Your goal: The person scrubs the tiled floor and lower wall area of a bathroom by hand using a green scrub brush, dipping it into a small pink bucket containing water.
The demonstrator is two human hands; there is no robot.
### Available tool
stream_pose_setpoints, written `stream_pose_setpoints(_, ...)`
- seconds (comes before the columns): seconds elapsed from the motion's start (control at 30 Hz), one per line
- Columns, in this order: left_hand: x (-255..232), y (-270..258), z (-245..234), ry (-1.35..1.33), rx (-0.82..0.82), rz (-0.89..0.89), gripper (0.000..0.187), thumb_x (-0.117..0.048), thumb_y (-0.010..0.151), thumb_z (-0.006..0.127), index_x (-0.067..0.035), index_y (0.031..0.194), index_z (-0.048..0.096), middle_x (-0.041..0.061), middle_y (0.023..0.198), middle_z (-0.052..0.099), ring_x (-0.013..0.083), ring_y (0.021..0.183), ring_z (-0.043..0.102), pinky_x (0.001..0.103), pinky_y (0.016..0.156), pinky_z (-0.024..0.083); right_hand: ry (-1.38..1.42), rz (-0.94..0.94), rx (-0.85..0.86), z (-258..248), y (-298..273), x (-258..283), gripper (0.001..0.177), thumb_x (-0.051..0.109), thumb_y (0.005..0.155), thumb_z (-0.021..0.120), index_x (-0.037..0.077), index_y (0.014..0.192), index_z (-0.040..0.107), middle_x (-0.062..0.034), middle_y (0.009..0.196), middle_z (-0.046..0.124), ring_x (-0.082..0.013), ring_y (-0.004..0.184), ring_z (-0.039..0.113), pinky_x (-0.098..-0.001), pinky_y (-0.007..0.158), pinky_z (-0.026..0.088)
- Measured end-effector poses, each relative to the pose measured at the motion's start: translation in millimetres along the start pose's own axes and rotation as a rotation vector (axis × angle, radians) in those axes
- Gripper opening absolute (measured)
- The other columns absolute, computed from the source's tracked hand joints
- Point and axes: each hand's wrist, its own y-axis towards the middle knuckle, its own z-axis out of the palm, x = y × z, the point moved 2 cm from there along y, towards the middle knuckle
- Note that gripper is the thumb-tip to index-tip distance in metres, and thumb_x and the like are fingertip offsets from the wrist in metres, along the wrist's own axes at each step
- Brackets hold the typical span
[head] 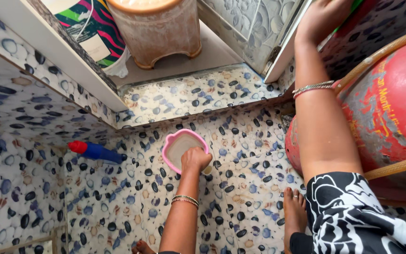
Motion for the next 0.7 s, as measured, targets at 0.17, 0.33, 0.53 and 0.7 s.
stream_pose_setpoints(0.17, -7, -1, -5, 0.023, 0.005, -0.005, 0.042, -0.033, 0.081, 0.056, -0.008, 0.107, 0.078, 0.022, 0.115, 0.073, 0.0372, 0.112, 0.068, 0.045, 0.098, 0.053, 0.164, 0.069, 0.106, -17, -24, 20, 0.054, 0.010, 0.116, 0.055, 0.018, 0.159, 0.024, -0.0177, 0.110, 0.072, -0.0326, 0.091, 0.071, -0.0376, 0.091, 0.058)
stream_pose_setpoints(0.33, -4, -1, -4, 0.024, -0.011, 0.004, 0.044, -0.038, 0.083, 0.058, -0.007, 0.107, 0.077, 0.023, 0.113, 0.073, 0.0383, 0.110, 0.069, 0.046, 0.096, 0.054, 0.070, 0.277, 0.267, -50, -133, 20, 0.064, 0.012, 0.110, 0.058, 0.008, 0.162, 0.021, -0.0218, 0.112, 0.071, -0.0346, 0.096, 0.073, -0.0412, 0.086, 0.058)
stream_pose_setpoints(0.53, -2, 1, -2, 0.009, 0.001, -0.003, 0.043, -0.038, 0.083, 0.058, -0.007, 0.106, 0.077, 0.023, 0.112, 0.072, 0.0382, 0.109, 0.069, 0.045, 0.096, 0.054, -0.204, 0.384, 0.511, -85, -243, -8, 0.053, 0.007, 0.101, 0.063, 0.010, 0.148, 0.039, -0.0313, 0.125, 0.065, -0.0495, 0.104, 0.064, -0.0532, 0.081, 0.051)
stream_pose_setpoints(0.7, 0, 5, 1, 0.002, -0.029, 0.021, 0.043, -0.033, 0.081, 0.057, -0.005, 0.105, 0.078, 0.024, 0.112, 0.072, 0.0386, 0.109, 0.069, 0.045, 0.096, 0.054, -0.089, 0.470, 0.511, -96, -251, 3, 0.042, 0.019, 0.109, 0.052, 0.007, 0.148, 0.043, -0.0312, 0.118, 0.066, -0.0524, 0.104, 0.061, -0.0593, 0.082, 0.046)
